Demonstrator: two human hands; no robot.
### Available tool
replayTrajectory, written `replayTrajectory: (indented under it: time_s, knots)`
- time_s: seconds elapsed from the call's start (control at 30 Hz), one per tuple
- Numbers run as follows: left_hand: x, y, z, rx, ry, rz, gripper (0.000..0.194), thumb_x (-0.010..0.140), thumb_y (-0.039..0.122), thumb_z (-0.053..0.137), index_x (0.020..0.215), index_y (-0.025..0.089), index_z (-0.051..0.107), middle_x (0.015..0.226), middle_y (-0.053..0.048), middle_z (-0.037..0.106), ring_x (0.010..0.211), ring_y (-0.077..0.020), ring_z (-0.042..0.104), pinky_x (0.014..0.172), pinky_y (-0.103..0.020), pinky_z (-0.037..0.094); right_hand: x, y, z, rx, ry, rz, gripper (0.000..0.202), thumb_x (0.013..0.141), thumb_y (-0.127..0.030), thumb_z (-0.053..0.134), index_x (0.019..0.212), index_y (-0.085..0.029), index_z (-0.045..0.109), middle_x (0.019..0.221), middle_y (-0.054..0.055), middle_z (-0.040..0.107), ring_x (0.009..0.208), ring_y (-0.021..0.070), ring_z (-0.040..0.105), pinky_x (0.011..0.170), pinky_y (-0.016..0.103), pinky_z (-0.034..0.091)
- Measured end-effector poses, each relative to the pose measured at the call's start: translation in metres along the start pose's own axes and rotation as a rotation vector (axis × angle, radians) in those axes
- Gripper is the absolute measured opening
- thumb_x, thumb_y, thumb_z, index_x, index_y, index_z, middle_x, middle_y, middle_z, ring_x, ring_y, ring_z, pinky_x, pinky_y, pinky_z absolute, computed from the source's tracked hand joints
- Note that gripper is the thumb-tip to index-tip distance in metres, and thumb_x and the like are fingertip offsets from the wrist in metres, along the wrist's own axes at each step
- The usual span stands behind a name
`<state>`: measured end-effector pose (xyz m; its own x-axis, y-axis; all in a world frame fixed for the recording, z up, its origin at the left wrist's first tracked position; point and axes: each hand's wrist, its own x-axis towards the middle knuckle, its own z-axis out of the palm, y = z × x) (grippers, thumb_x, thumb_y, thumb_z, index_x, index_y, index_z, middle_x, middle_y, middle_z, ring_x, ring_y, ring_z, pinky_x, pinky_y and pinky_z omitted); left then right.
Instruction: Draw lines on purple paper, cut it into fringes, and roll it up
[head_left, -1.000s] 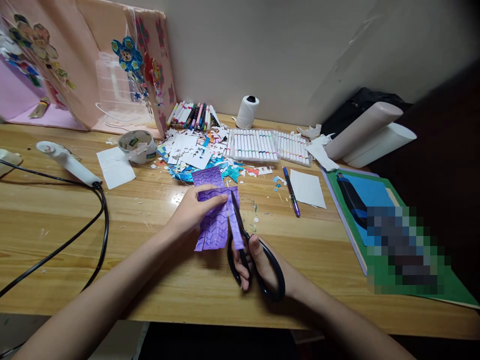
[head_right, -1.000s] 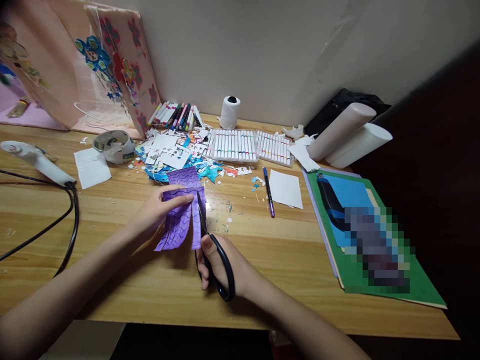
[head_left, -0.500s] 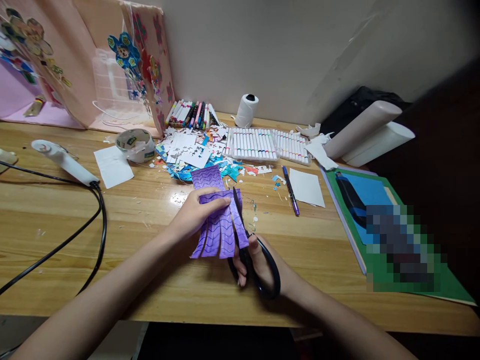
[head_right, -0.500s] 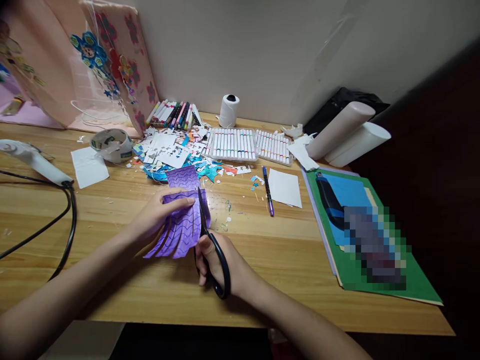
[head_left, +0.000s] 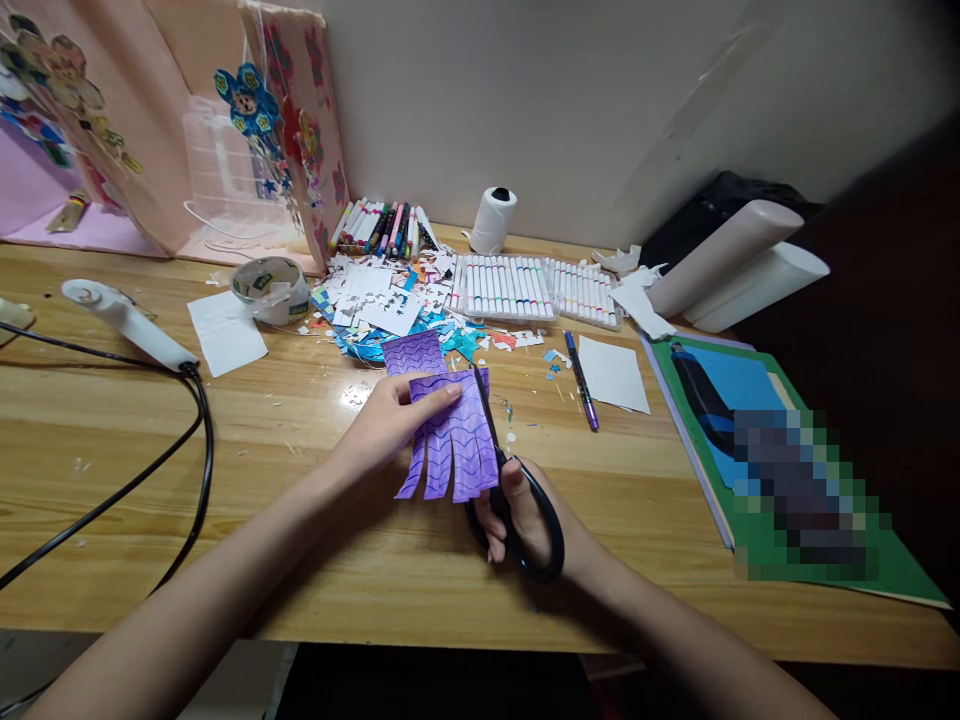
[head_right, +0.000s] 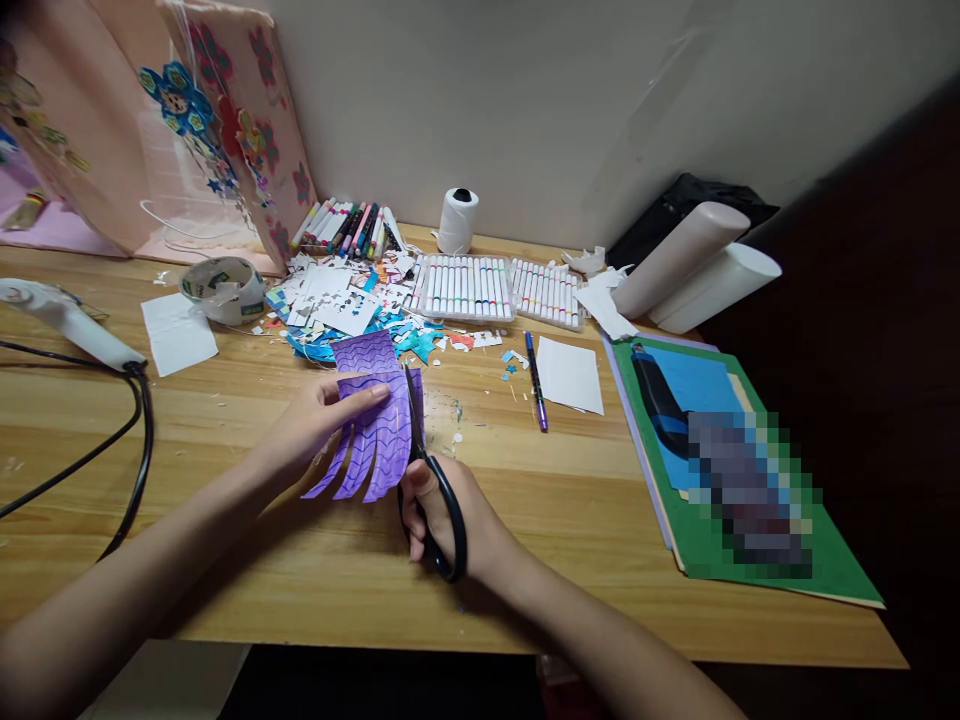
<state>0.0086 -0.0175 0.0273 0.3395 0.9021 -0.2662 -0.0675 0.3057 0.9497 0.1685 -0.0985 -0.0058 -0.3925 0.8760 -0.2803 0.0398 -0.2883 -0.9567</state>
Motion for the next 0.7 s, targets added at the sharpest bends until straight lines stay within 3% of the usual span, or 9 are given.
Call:
replayTrajectory:
  time_s: [0.23, 0.37, 0.53, 0.7]
  knots:
    - [0.003, 0.005, -0.011, 0.172, 0.182, 0.189, 0.031, 0.07, 0.044, 0.073, 0.081, 0.016, 0.07, 0.078, -0.003, 0.069, 0.067, -0.0135, 0.057, 0.063, -0.024, 0.044, -0.009, -0.017, -0.012, -0.016, -0.142, 0.022, 0.079, 0.066, -0.092, 0.02, 0.082, -0.018, 0.045, 0.058, -0.004, 0.043, 0.048, 0.0099, 0.049, 0.052, 0.025, 0.044]
    - [0.004, 0.006, -0.015, 0.198, 0.286, 0.25, 0.032, 0.072, 0.044, 0.072, 0.088, 0.016, 0.071, 0.087, -0.005, 0.071, 0.072, -0.0151, 0.06, 0.065, -0.025, 0.046, -0.014, -0.025, -0.014, -0.055, -0.187, 0.006, 0.076, 0.068, -0.09, 0.019, 0.08, -0.019, 0.043, 0.059, -0.004, 0.042, 0.05, 0.0103, 0.047, 0.053, 0.025, 0.042]
    - [-0.001, 0.004, -0.007, 0.198, 0.283, 0.304, 0.029, 0.073, 0.041, 0.072, 0.086, 0.015, 0.07, 0.087, -0.005, 0.071, 0.075, -0.0153, 0.06, 0.069, -0.026, 0.046, -0.014, -0.021, -0.007, -0.009, -0.189, 0.06, 0.075, 0.067, -0.091, 0.023, 0.078, -0.019, 0.042, 0.057, -0.005, 0.042, 0.047, 0.009, 0.045, 0.05, 0.023, 0.041]
    - [-0.008, -0.001, 0.007, 0.117, 0.169, 0.186, 0.026, 0.072, 0.04, 0.072, 0.072, 0.015, 0.065, 0.07, -0.002, 0.064, 0.062, -0.0122, 0.054, 0.058, -0.024, 0.043, -0.009, -0.01, -0.001, -0.01, -0.108, 0.017, 0.076, 0.069, -0.09, 0.02, 0.08, -0.018, 0.044, 0.056, -0.004, 0.043, 0.047, 0.0101, 0.049, 0.049, 0.023, 0.042]
